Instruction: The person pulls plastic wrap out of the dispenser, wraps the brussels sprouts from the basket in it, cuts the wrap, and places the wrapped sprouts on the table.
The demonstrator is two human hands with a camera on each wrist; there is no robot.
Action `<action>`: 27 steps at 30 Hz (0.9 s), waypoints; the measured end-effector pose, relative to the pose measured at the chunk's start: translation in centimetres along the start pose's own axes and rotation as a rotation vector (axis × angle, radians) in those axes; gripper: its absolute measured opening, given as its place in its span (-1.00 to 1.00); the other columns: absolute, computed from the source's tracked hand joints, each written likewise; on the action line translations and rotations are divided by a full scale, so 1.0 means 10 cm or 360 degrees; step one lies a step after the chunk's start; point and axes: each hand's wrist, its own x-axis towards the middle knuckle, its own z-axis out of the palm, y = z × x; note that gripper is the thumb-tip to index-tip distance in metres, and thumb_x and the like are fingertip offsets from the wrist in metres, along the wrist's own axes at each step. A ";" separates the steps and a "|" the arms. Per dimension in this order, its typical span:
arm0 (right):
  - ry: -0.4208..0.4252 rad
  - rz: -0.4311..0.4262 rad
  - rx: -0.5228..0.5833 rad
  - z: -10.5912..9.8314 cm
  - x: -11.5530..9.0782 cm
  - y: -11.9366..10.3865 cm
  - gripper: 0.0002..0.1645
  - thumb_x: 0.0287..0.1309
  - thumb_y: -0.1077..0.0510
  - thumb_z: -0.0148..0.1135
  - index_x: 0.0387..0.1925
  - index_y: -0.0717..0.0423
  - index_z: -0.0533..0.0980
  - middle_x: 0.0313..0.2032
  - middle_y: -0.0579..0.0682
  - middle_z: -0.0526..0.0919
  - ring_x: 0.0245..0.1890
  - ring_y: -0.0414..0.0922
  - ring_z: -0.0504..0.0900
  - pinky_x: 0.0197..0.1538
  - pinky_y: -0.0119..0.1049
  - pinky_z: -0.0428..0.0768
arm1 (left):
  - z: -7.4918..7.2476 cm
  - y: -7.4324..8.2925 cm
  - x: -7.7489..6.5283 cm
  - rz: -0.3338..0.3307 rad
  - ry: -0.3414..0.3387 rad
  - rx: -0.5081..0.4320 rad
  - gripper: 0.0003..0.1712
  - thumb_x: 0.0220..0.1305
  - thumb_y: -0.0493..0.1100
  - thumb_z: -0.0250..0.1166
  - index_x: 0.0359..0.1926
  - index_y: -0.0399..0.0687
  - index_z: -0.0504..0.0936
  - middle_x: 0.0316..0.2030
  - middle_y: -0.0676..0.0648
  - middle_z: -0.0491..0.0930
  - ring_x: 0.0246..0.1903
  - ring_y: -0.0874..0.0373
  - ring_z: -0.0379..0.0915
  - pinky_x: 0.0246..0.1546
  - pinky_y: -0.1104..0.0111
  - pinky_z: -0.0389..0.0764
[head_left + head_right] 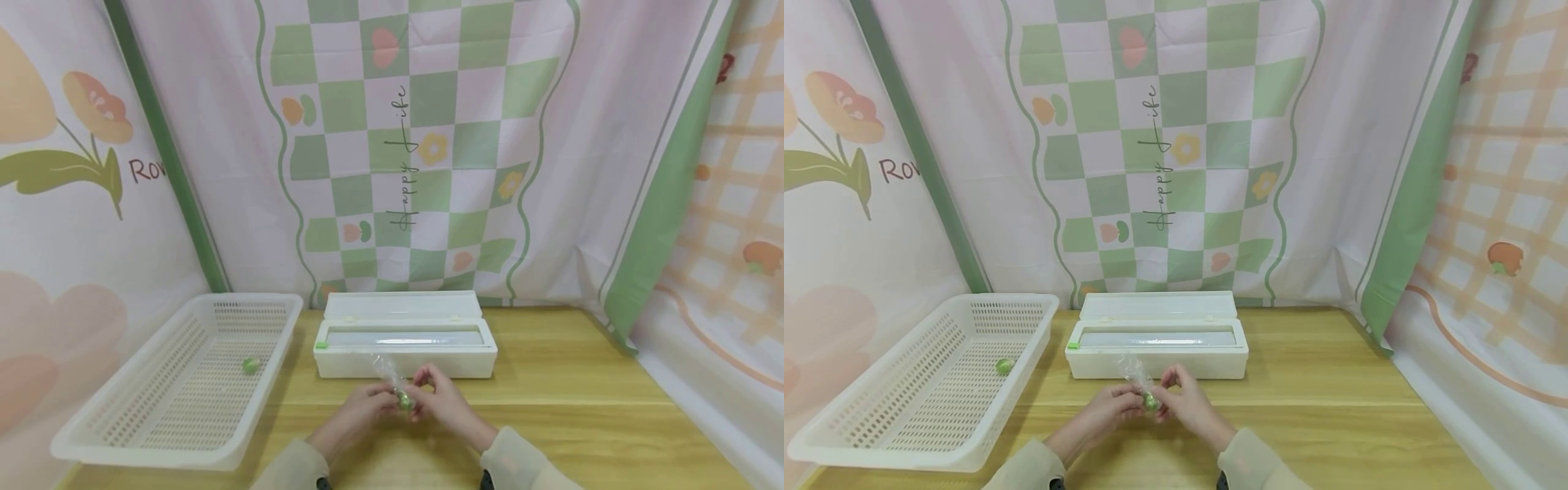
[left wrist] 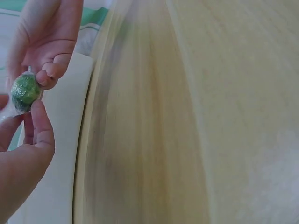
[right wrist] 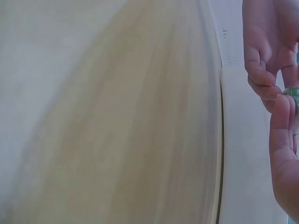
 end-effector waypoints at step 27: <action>-0.0259 0.0046 0.0028 -0.06 -0.04 0.02 -0.54 0.01 0.26 0.30 -0.10 0.37 0.33 -0.31 0.12 0.59 -0.29 0.04 0.60 -0.16 -0.19 0.56 | 0.00 0.01 -0.01 0.0101 0.0164 0.0011 -0.68 0.26 -0.20 0.18 -0.15 -0.45 0.55 -0.31 -0.02 0.60 -0.33 0.24 0.43 -0.23 0.38 0.47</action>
